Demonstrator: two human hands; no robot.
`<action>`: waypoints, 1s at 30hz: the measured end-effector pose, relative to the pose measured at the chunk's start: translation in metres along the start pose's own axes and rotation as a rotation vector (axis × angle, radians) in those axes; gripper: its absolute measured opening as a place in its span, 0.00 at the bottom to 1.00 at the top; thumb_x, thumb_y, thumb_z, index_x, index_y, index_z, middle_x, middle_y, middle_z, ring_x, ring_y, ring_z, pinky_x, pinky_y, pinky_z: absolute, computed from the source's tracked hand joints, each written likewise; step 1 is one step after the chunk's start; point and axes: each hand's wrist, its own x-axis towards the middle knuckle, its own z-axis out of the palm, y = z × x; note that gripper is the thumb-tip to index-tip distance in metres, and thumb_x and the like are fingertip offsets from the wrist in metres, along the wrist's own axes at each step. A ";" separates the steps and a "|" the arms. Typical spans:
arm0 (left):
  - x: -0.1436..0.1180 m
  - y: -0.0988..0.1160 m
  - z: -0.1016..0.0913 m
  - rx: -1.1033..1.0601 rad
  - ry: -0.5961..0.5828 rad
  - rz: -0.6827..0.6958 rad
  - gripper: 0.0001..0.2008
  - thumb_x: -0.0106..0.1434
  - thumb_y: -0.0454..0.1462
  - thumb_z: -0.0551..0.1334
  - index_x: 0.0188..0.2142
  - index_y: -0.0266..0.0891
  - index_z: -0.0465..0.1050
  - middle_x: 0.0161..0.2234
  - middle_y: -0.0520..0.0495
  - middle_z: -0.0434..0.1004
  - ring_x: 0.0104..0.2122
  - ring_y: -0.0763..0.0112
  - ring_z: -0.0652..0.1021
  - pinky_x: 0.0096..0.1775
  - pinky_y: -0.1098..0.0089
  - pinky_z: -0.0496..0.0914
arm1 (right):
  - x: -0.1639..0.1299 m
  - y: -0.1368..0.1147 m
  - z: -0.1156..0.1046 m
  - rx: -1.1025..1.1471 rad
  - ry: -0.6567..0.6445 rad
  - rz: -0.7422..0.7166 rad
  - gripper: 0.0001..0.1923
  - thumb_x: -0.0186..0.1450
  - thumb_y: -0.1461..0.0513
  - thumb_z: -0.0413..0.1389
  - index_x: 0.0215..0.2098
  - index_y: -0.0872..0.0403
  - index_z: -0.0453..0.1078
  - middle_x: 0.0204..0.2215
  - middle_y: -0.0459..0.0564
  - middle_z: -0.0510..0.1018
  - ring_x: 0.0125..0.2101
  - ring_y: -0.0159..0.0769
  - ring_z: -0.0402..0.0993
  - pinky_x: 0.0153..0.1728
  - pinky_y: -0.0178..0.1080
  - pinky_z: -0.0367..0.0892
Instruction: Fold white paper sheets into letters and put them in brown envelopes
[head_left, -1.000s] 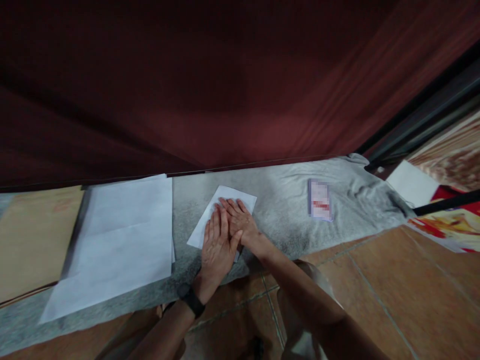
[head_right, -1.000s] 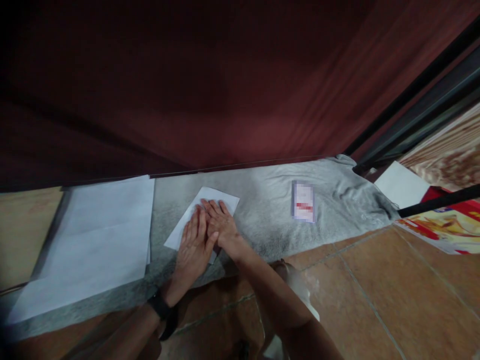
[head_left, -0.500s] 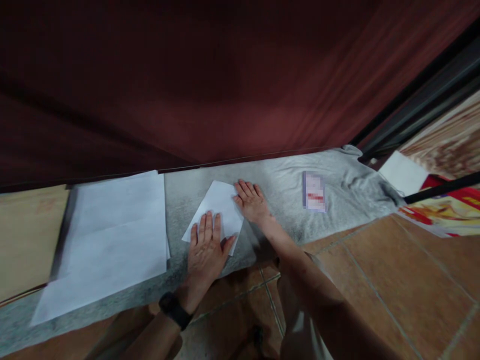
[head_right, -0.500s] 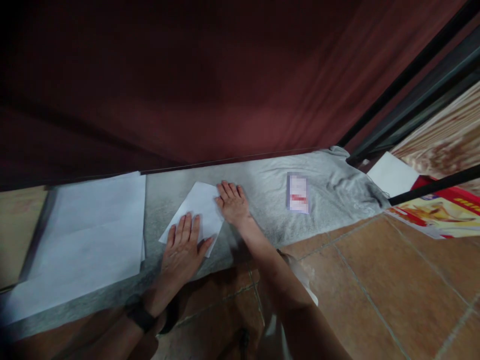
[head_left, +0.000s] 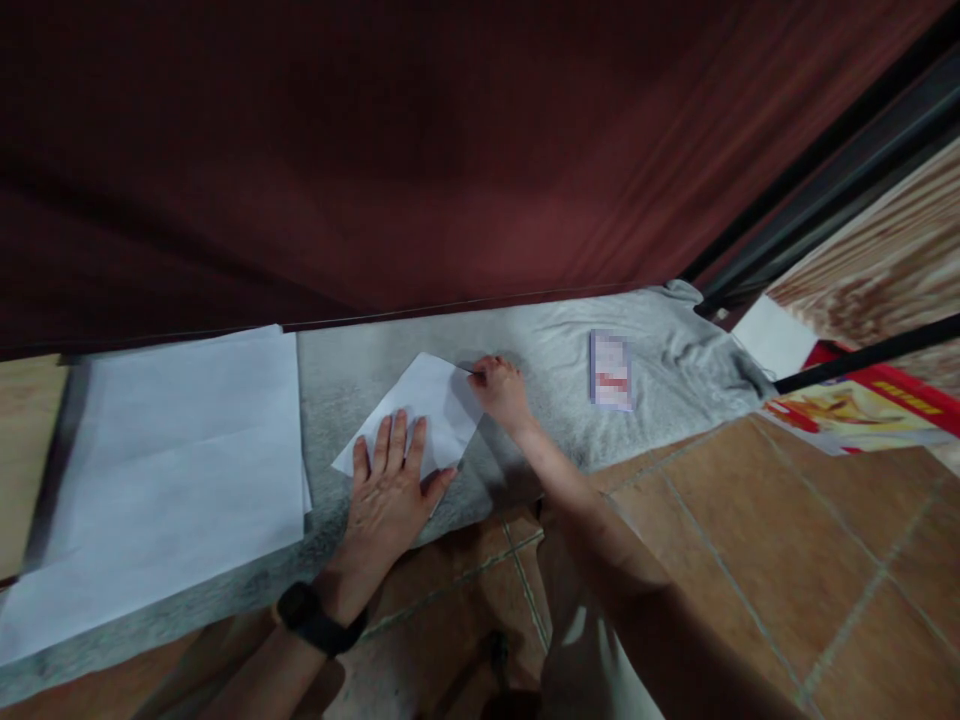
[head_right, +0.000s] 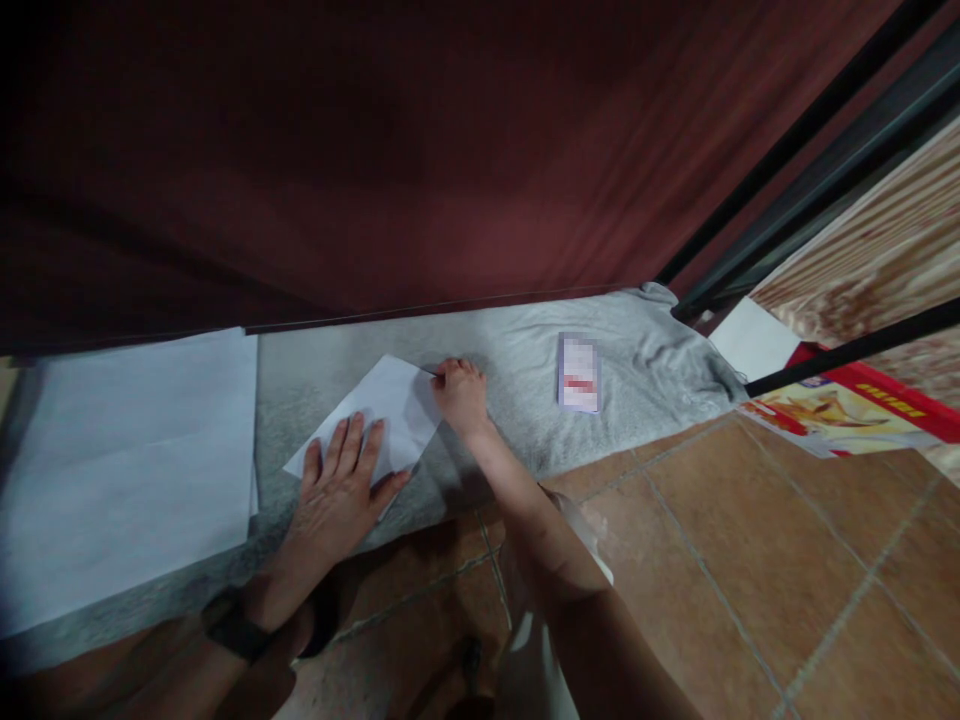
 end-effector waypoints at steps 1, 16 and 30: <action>0.002 -0.001 -0.001 -0.018 0.000 0.002 0.37 0.70 0.54 0.50 0.69 0.32 0.55 0.70 0.29 0.53 0.70 0.42 0.55 0.66 0.38 0.48 | 0.002 0.005 -0.001 0.037 -0.035 0.015 0.12 0.70 0.61 0.53 0.46 0.51 0.77 0.44 0.51 0.82 0.46 0.40 0.77 0.47 0.38 0.69; 0.024 0.028 0.009 -0.134 -0.036 0.077 0.30 0.72 0.43 0.47 0.68 0.28 0.57 0.70 0.31 0.54 0.71 0.49 0.54 0.68 0.45 0.48 | -0.024 0.021 -0.019 -0.060 0.063 -0.259 0.18 0.74 0.63 0.45 0.58 0.55 0.70 0.58 0.55 0.74 0.59 0.40 0.67 0.61 0.42 0.61; 0.019 0.017 0.011 -0.148 -0.017 -0.021 0.34 0.71 0.44 0.47 0.69 0.22 0.51 0.71 0.27 0.49 0.71 0.49 0.52 0.68 0.48 0.49 | -0.028 0.026 0.012 -0.215 -0.115 -0.451 0.30 0.77 0.51 0.42 0.73 0.51 0.49 0.73 0.49 0.48 0.72 0.43 0.44 0.71 0.51 0.41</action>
